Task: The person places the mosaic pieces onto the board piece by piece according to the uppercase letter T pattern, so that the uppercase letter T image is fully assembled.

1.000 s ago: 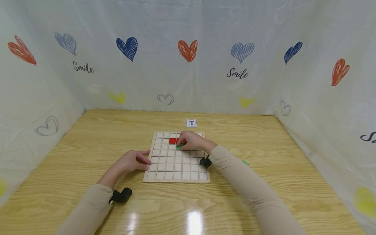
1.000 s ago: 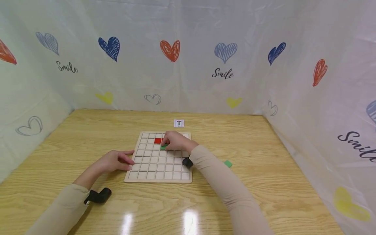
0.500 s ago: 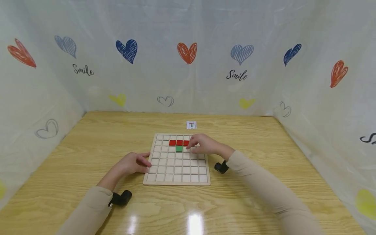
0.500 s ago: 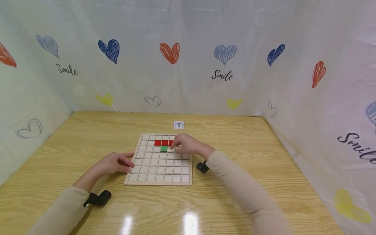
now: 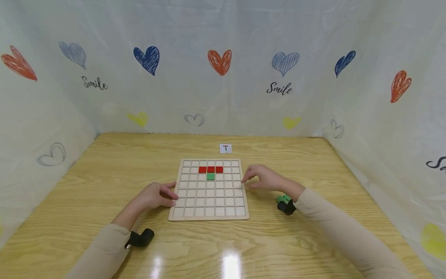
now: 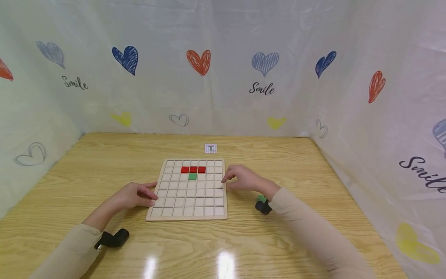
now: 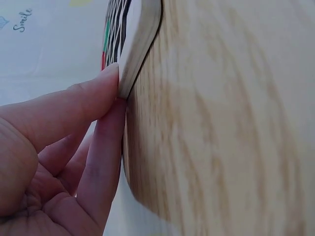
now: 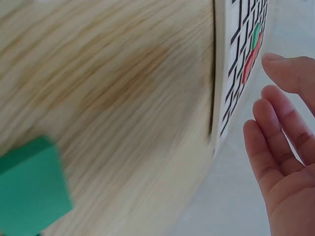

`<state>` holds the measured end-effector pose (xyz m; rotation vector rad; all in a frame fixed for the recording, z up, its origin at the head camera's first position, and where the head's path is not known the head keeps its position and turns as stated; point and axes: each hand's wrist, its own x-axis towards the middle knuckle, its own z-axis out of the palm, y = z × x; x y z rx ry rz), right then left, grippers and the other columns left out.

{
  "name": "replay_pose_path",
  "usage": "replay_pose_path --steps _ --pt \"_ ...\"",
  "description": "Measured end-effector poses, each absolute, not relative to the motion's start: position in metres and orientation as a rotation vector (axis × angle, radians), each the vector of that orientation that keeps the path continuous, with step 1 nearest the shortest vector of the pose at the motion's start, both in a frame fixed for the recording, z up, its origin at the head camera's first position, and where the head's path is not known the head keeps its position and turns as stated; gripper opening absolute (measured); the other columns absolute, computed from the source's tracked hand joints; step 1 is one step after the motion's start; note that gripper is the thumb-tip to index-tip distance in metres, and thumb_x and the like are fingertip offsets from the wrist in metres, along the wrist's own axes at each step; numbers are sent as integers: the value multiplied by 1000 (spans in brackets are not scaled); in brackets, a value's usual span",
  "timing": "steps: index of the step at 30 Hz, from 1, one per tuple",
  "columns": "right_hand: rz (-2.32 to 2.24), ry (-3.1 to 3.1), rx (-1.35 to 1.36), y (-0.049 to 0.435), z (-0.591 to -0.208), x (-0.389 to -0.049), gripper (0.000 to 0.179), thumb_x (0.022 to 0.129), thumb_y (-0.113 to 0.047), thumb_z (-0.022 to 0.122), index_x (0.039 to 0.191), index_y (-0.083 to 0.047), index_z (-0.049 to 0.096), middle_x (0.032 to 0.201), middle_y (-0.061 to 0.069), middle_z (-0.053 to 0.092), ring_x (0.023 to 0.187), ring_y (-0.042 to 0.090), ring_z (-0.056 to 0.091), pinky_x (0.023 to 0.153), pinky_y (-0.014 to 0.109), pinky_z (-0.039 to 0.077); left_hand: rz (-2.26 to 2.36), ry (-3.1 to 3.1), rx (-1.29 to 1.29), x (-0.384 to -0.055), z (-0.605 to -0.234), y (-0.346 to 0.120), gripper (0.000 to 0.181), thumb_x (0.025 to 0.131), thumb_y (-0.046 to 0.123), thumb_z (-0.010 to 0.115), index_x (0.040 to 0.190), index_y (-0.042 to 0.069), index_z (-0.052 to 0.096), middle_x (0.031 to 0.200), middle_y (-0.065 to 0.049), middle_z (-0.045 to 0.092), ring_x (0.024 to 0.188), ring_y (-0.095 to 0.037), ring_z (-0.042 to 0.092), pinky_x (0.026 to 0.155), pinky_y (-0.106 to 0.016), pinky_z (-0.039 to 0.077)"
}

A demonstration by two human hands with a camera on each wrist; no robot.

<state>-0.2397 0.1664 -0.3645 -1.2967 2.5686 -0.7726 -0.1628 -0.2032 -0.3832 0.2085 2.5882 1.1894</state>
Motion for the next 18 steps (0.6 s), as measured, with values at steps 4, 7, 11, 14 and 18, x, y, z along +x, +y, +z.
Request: replay_pose_path --steps 4,7,11,14,18 --pt "-786 2592 -1312 181 -368 -237 18 79 3 68 96 -4 72 93 -1 60 90 22 59 80 37 50 1183 2591 205 -162 -383 -205 13 75 9 77 88 5 74 138 -20 42 132 -43 26 105 -53 21" --pt "-789 2601 -1316 192 -370 -235 19 80 4 68 97 -4 71 93 -1 60 90 21 59 80 38 50 1182 2594 209 -162 -383 -205 13 75 9 77 87 5 74 138 -21 43 131 -43 26 105 -53 22" --pt "-768 2617 -1298 204 -371 -230 19 80 2 69 98 -5 71 95 -1 60 90 21 59 79 38 50 1179 2600 216 -161 -383 -206 13 75 8 77 87 5 74 137 -21 43 131 -43 27 104 -53 23" --pt "-776 2628 -1275 214 -370 -225 19 80 2 70 98 -5 71 95 -1 60 89 22 59 78 39 50 1184 2600 220 -161 -383 -205 13 75 8 77 87 5 74 137 -21 43 131 -43 27 104 -53 23" --pt "-809 2647 -1267 229 -373 -221 19 80 3 69 97 -4 70 95 -1 61 88 22 59 77 40 50 1196 2599 232 -162 -384 -205 12 75 8 77 87 5 74 137 -21 44 131 -43 28 104 -52 23"
